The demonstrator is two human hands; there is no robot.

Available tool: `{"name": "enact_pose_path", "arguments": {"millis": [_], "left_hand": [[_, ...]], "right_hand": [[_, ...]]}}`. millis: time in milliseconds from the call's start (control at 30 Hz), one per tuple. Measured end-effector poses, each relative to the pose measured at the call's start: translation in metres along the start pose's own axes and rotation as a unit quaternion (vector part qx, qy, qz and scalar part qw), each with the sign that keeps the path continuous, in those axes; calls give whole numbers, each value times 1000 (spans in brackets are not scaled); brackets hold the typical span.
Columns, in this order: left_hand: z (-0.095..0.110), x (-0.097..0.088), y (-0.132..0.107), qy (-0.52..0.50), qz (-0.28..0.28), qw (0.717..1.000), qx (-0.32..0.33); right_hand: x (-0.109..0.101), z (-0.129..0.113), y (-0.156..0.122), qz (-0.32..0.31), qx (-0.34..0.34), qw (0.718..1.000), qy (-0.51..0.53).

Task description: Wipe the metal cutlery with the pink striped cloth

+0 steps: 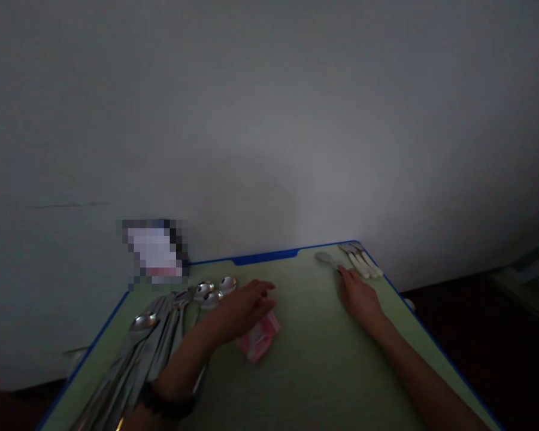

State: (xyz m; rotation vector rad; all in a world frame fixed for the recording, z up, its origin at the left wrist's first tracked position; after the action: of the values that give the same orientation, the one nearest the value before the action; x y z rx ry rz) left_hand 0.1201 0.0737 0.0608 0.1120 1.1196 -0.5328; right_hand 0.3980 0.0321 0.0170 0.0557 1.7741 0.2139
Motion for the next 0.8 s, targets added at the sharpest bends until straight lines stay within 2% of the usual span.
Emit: {"name": "enact_pose_path", "arguments": {"millis": [133, 333, 800], "left_hand": [[10, 16, 3, 41, -44, 998, -6], [11, 27, 9, 90, -40, 995, -30], [11, 25, 9, 115, -45, 992, -37]], "right_hand": [[8, -5, -3, 16, 23, 998, -59], [5, -7, -5, 12, -10, 994, -108], [7, -2, -11, 27, 15, 987, -159]]}}
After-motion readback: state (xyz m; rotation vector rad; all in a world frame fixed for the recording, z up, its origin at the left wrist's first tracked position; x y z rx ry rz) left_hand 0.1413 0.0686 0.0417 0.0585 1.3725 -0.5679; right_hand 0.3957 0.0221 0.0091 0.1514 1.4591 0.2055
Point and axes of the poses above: each hand's wrist, its own y-axis towards the middle knuckle, its own x-axis out of the palm, z = x × y, the point moved 2 cm from there along y, towards the middle knuckle, and after that the axes turned 13 degrees about -x, right-handed, at the moved point
